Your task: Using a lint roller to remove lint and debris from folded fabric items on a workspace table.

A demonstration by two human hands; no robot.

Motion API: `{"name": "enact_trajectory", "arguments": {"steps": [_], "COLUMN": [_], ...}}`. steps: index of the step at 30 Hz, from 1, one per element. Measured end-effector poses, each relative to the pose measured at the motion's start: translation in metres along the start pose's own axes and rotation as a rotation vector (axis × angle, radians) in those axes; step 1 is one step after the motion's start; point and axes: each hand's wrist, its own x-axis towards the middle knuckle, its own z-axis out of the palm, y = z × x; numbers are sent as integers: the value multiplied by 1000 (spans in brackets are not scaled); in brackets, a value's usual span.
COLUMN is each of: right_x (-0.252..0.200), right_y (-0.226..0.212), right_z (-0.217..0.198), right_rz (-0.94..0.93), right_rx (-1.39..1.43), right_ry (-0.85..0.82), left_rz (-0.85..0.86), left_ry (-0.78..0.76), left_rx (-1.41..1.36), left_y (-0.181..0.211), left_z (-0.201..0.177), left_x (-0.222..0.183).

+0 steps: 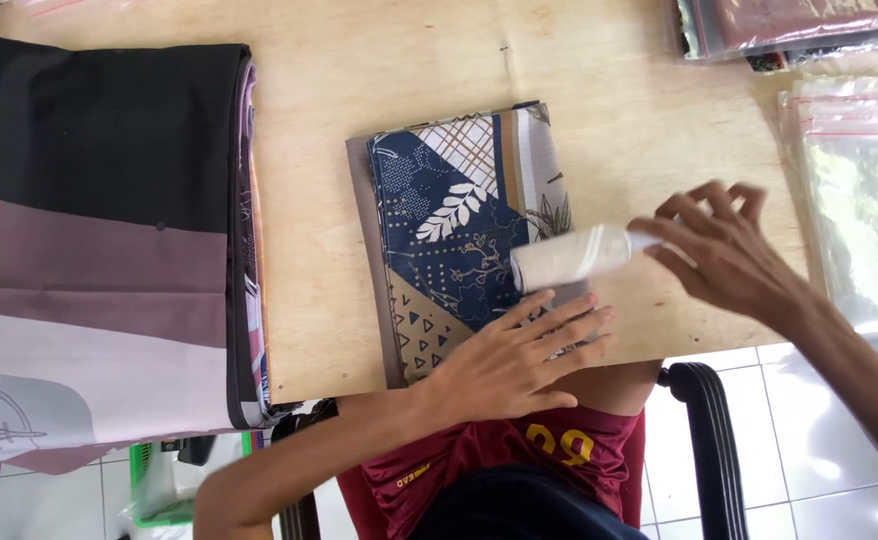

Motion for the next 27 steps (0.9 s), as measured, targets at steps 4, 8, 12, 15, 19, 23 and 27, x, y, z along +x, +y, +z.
{"name": "enact_trajectory", "arguments": {"steps": [4, 8, 12, 15, 19, 23, 27], "right_x": [14, 50, 98, 128, 148, 130, 76], "right_y": [-6, 20, 39, 47, 47, 32, 3], "right_z": [-6, 18, 29, 33, 30, 21, -4], "right_rz": [-62, -34, -47, -49, -57, -1, 56], "right_rx": [-28, -15, -27, -16, -1, 98, 176], "right_ry": [-11, 3, 122, 151, 214, 271, 132], "left_rz": [27, 13, 15, 16, 21, -1, -44], "left_ry": [-164, -125, -104, -111, -77, -38, -30], "left_rx": [134, 163, 132, 164, -40, -383, -364], "left_y": [-1, 3, 3, 2, -1, -6, -7], "left_z": [33, 19, 14, 13, 7, -4, -13], "left_x": [9, 8, 8, 7, 6, 7, 6]}}
